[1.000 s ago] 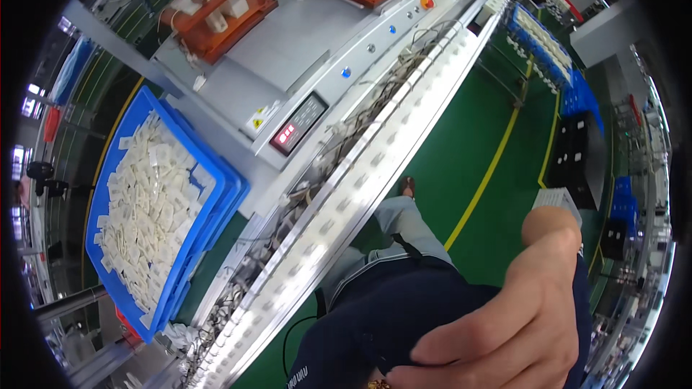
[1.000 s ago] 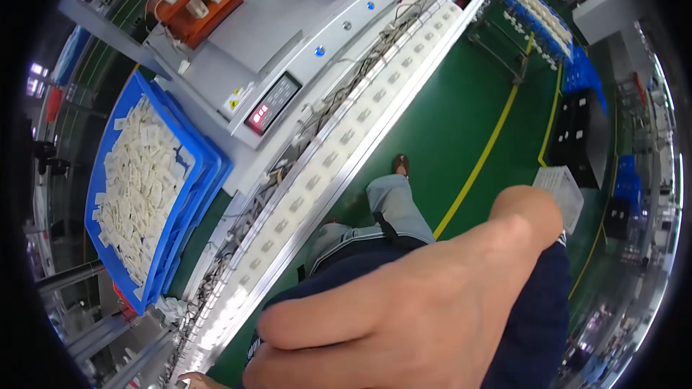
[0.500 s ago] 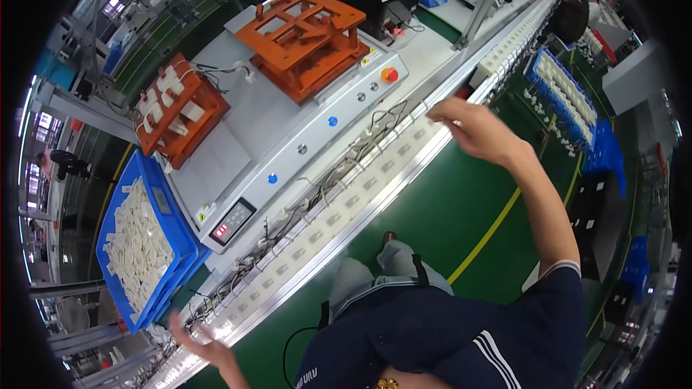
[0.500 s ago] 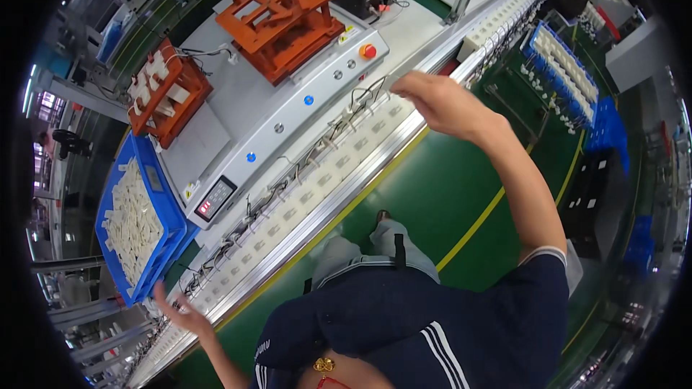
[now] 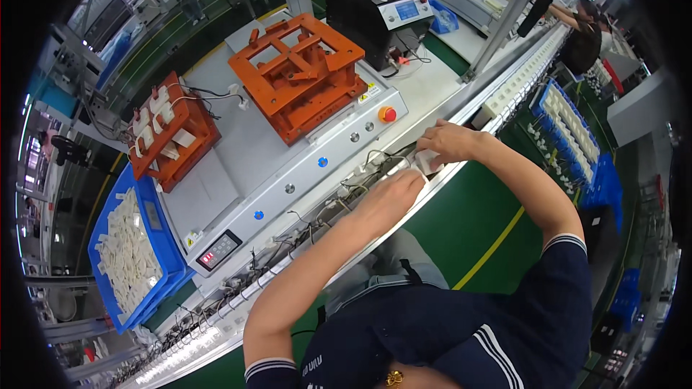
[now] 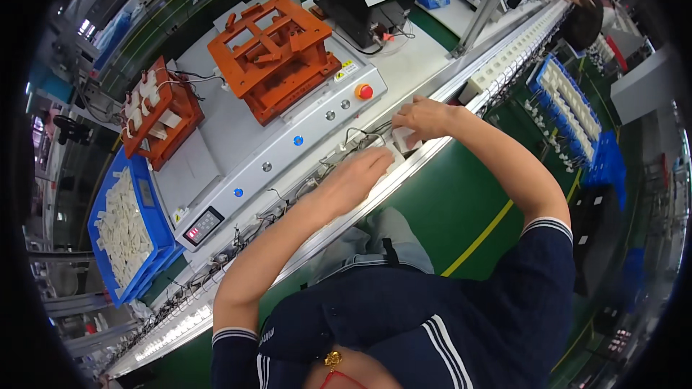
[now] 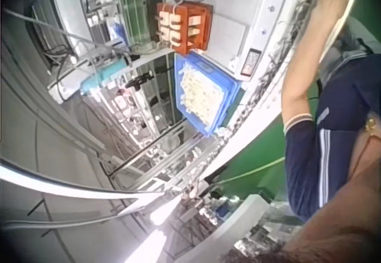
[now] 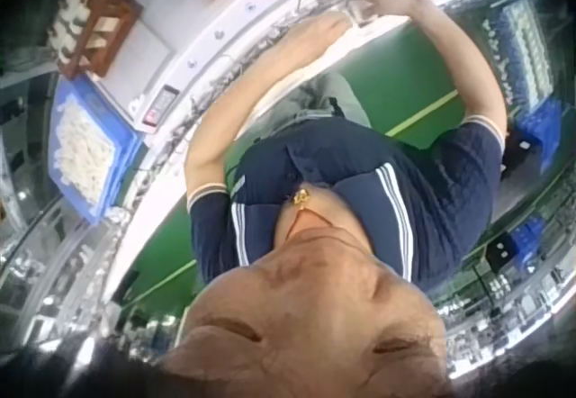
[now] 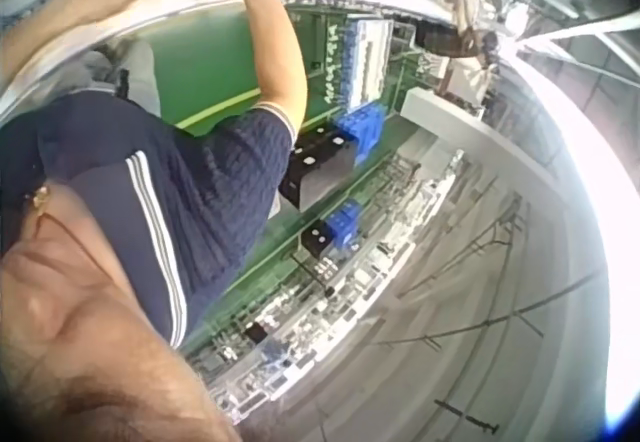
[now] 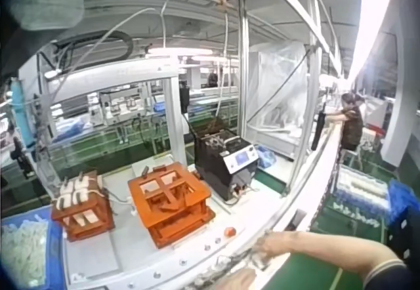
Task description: Placing small white components into a molding fixture and then transferring them to a conveyor belt.
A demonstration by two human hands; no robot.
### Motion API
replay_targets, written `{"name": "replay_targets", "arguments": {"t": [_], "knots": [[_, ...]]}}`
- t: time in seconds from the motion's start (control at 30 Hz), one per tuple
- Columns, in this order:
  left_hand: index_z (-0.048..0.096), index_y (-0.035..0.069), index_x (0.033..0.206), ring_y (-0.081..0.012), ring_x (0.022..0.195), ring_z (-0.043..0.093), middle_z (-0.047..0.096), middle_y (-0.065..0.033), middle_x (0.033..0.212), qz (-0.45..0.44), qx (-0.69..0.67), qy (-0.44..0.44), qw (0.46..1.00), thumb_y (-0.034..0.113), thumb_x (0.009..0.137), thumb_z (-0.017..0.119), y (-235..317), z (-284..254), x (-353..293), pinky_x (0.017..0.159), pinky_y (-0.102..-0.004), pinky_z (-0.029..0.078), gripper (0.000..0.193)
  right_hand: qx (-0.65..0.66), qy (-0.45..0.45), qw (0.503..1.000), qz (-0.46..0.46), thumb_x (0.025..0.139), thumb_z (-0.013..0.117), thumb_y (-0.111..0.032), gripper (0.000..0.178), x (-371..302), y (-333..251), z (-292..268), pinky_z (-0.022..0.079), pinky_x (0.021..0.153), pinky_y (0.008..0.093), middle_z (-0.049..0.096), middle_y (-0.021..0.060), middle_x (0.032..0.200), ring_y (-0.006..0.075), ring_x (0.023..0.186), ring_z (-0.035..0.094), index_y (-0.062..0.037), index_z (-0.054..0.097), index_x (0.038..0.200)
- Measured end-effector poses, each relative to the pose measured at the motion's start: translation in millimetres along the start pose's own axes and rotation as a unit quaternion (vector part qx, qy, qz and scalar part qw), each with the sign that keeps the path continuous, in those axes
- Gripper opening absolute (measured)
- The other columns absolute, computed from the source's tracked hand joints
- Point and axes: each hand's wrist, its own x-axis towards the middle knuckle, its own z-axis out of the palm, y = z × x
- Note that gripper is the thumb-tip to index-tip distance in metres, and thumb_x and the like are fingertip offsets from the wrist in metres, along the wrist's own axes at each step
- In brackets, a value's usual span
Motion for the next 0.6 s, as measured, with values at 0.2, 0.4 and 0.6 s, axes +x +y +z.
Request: {"name": "replay_targets", "arguments": {"t": [0.2,0.4,0.6], "knots": [[0.06,-0.002,0.099,-0.0342,0.098,0.059,0.061,-0.0179,0.101,-0.124,0.071,-0.128,0.981,0.005,0.077,0.063,-58.1,23.3,49.8,0.085,-0.0401,0.048,0.023,-0.003,0.01,0.997,-0.071,0.074,0.071,-0.044,0.057,22.1,22.0,-1.6,0.04,0.089,0.0422,0.06,0.0097,0.104,0.0271,0.105,0.055,-0.007,0.054,0.114],[0.071,0.004,0.086,-0.0299,0.083,0.068,0.07,-0.0142,0.087,-0.233,-0.008,-0.221,0.947,0.016,0.058,0.082,-93.2,61.9,62.3,0.072,-0.0408,0.054,0.032,-0.038,-0.085,0.992,-0.087,0.073,0.072,-0.047,0.064,43.6,34.8,2.1,0.038,0.092,0.0466,0.064,0.0157,0.108,0.0326,0.102,0.059,-0.0056,0.056,0.12],[0.074,0.008,0.091,-0.0302,0.087,0.068,0.07,-0.0154,0.092,-0.368,0.064,-0.293,0.88,0.015,0.06,0.082,-116.3,69.9,98.6,0.076,-0.043,0.053,0.033,-0.102,-0.178,0.971,-0.122,0.079,0.061,-0.06,0.075,63.0,50.6,-12.0,0.029,0.106,0.0489,0.063,0.0193,0.112,0.03,0.107,0.061,-0.002,0.051,0.126]]}}
